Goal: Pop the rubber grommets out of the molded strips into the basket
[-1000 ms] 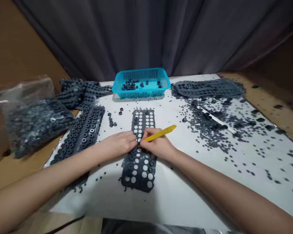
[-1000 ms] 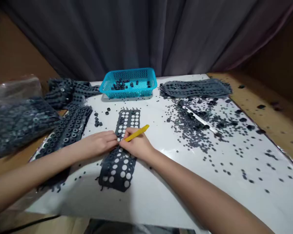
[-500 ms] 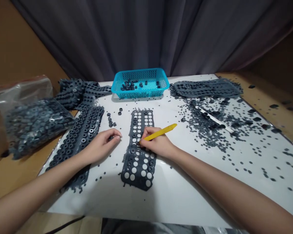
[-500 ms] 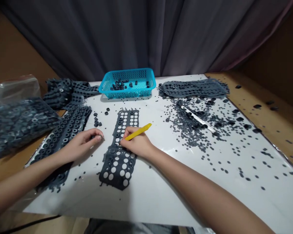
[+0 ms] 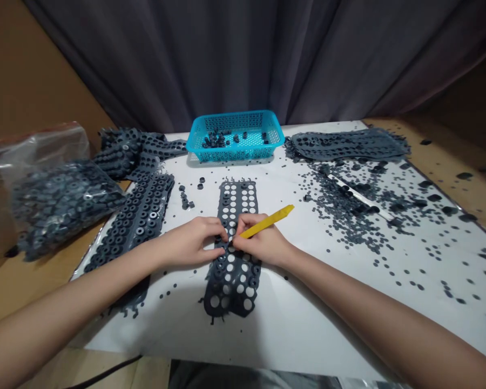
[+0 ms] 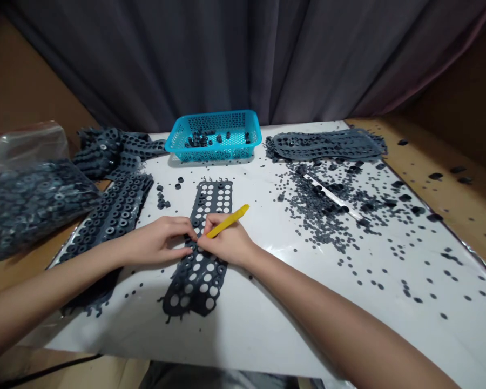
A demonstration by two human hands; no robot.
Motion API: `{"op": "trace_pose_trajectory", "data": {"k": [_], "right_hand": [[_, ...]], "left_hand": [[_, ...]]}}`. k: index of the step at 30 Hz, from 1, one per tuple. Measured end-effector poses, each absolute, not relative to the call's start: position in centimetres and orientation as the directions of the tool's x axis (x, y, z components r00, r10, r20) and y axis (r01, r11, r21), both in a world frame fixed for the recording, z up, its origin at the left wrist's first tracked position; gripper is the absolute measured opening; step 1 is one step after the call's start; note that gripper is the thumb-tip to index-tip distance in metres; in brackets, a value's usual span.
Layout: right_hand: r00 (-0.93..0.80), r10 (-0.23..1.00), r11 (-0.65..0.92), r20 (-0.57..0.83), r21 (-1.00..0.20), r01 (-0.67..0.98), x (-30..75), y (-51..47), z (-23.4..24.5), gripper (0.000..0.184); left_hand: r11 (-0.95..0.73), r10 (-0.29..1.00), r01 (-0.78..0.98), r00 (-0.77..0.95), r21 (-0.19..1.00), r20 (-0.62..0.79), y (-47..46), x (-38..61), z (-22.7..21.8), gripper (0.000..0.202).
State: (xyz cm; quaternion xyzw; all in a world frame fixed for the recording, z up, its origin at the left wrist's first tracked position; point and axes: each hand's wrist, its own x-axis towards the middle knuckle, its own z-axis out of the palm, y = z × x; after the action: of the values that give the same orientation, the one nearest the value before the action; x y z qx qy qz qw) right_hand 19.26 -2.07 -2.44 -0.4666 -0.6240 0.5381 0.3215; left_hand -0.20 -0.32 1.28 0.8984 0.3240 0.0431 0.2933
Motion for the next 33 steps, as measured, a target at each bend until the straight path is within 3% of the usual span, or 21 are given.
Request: {"op": "trace_pose_trajectory", "data": {"k": [6, 12, 19, 33], "right_hand": [[-0.386, 0.920, 0.042, -0.072, -0.959, 0.280, 19.22, -2.18, -2.55, 0.013], [-0.381, 0.919, 0.030, -0.098, -0.948, 0.316, 19.32, -2.08, -2.64, 0.016], [-0.364, 0.923, -0.001, -0.124, -0.947, 0.320, 19.18, -2.07, -2.35, 0.017], [-0.359, 0.926, -0.001, -0.118, -0.950, 0.311, 19.24, -1.90, -2.64, 0.015]], "left_hand": [[-0.632, 0.577, 0.543, 0.806, 0.553, -0.133, -0.21, -0.34, 1.27, 0.017], [-0.475, 0.696, 0.639, 0.694, 0.605, -0.185, -0.60, -0.24, 0.78, 0.016], [-0.327, 0.708, 0.654, 0.648, 0.683, -0.282, -0.50, -0.18, 0.75, 0.019], [-0.307, 0.677, 0.627, 0.673, 0.716, -0.299, -0.40, -0.50, 0.39, 0.024]]}}
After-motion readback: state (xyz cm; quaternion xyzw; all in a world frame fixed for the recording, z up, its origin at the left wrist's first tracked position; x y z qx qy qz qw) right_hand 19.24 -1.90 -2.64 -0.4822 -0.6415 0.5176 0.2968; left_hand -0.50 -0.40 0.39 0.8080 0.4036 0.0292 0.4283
